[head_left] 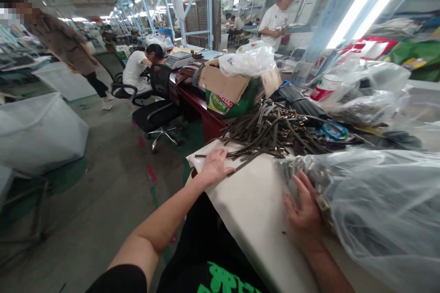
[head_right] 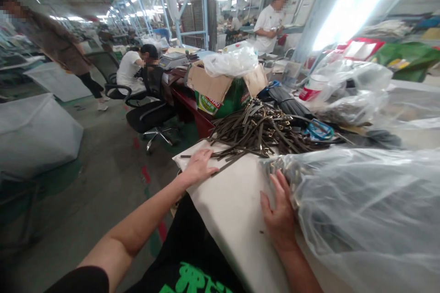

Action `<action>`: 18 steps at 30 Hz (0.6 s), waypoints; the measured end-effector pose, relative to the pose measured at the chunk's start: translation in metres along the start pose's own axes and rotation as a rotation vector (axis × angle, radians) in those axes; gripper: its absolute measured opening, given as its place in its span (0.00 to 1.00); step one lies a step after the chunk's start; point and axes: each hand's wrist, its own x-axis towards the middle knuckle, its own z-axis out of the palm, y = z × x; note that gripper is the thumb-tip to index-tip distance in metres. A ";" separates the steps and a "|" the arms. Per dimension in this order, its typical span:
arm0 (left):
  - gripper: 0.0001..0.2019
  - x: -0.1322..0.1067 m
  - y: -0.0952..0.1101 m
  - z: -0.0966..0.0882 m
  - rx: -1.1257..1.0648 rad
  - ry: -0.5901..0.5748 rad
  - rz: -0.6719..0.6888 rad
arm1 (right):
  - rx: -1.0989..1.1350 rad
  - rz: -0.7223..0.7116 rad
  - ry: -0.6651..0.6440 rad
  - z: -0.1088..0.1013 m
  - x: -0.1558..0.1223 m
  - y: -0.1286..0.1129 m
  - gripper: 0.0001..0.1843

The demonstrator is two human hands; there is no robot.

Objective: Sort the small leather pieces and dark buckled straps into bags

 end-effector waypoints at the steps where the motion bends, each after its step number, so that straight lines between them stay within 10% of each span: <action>1: 0.26 -0.001 -0.004 -0.002 0.000 0.009 0.012 | -0.028 0.017 0.015 -0.008 -0.003 0.004 0.26; 6: 0.09 0.004 0.002 -0.009 -0.050 -0.068 -0.077 | -0.037 0.194 -0.006 -0.016 -0.004 0.013 0.20; 11: 0.10 0.008 0.031 -0.002 -0.124 -0.111 -0.112 | 0.259 0.590 -0.349 0.042 0.036 0.005 0.28; 18: 0.12 0.016 0.071 0.023 -0.265 -0.102 -0.060 | 0.546 0.910 -0.232 0.085 0.069 0.006 0.28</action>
